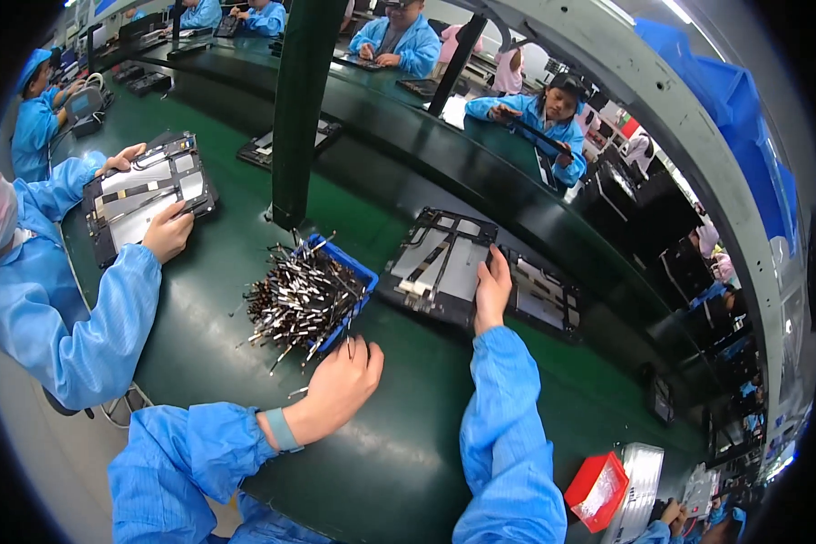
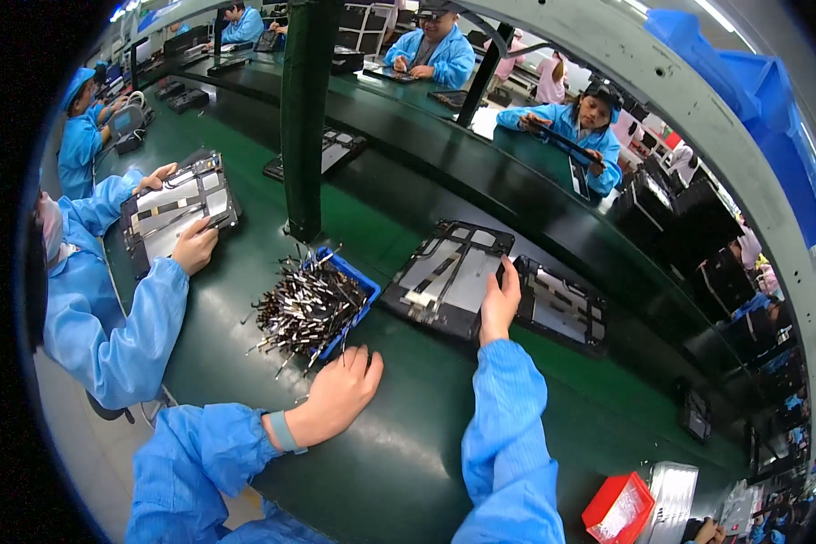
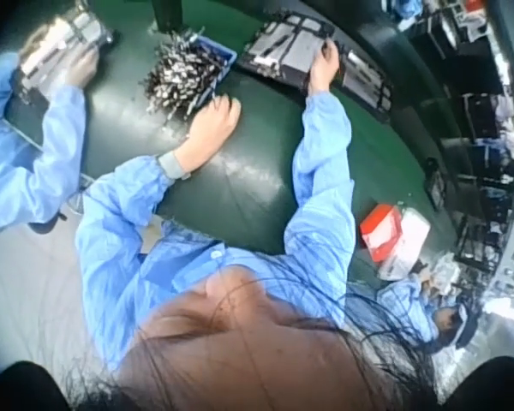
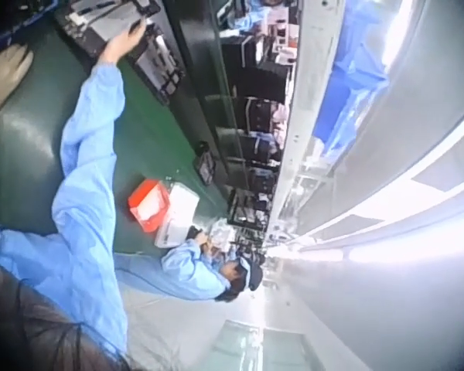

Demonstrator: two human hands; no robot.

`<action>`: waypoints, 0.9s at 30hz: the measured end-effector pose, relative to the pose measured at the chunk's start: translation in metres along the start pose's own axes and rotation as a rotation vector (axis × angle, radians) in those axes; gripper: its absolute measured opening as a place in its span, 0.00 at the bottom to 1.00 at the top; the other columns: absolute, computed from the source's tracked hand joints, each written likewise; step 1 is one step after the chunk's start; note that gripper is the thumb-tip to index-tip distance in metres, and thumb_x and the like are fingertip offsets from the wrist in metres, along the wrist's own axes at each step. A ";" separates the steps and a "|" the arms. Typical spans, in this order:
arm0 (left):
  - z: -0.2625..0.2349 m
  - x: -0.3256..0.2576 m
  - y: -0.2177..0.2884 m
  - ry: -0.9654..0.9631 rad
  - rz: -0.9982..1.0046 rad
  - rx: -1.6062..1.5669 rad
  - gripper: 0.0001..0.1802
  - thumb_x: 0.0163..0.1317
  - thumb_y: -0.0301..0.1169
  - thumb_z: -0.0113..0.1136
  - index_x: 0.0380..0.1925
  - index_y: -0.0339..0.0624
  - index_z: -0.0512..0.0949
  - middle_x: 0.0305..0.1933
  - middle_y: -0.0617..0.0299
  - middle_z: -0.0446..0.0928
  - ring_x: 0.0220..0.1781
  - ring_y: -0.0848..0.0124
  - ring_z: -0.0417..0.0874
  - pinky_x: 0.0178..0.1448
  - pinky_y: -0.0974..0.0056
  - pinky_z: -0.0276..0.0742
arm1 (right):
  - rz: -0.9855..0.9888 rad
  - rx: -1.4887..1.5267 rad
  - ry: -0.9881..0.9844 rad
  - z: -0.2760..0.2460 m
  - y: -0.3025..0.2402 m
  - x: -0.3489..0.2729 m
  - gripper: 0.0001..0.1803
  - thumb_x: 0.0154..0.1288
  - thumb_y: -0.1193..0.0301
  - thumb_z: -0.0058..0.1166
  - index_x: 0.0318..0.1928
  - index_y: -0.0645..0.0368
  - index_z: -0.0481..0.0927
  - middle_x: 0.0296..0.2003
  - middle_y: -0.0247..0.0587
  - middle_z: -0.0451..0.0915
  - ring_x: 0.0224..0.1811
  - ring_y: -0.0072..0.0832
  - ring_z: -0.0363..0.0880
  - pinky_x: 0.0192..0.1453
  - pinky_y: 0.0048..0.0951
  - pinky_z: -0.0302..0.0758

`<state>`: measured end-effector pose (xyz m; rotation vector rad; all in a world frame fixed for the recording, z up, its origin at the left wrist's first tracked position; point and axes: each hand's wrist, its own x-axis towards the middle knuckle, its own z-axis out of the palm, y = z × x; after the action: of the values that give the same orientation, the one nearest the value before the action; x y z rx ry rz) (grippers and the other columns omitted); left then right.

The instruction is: The person connects ribbon cables and wires to tablet components by hand.

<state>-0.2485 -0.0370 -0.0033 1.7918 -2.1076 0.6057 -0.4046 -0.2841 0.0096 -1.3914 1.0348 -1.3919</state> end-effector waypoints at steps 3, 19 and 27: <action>-0.010 0.005 -0.003 -0.016 0.078 -0.055 0.16 0.47 0.28 0.57 0.37 0.32 0.75 0.34 0.54 0.76 0.37 0.66 0.77 0.39 0.69 0.76 | 0.055 0.042 0.016 0.008 0.019 0.041 0.30 0.64 0.79 0.47 0.68 0.65 0.62 0.68 0.50 0.62 0.70 0.37 0.59 0.72 0.31 0.54; -0.045 0.039 0.002 0.202 -0.095 -0.903 0.16 0.50 0.19 0.63 0.41 0.40 0.77 0.30 0.61 0.77 0.31 0.67 0.79 0.37 0.65 0.76 | 0.256 -0.163 -0.618 -0.044 -0.082 -0.174 0.21 0.61 0.77 0.60 0.56 0.59 0.78 0.47 0.40 0.81 0.45 0.22 0.80 0.50 0.25 0.79; -0.068 0.052 0.049 -0.034 -0.180 -1.397 0.15 0.60 0.25 0.60 0.47 0.35 0.75 0.36 0.55 0.81 0.39 0.68 0.84 0.44 0.63 0.80 | 0.351 0.036 -0.416 -0.083 -0.097 -0.201 0.08 0.63 0.75 0.60 0.41 0.67 0.81 0.36 0.37 0.82 0.37 0.21 0.81 0.42 0.23 0.80</action>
<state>-0.3083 -0.0407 0.0747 1.0567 -1.5471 -0.7987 -0.4945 -0.0671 0.0488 -1.3233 0.9158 -0.8182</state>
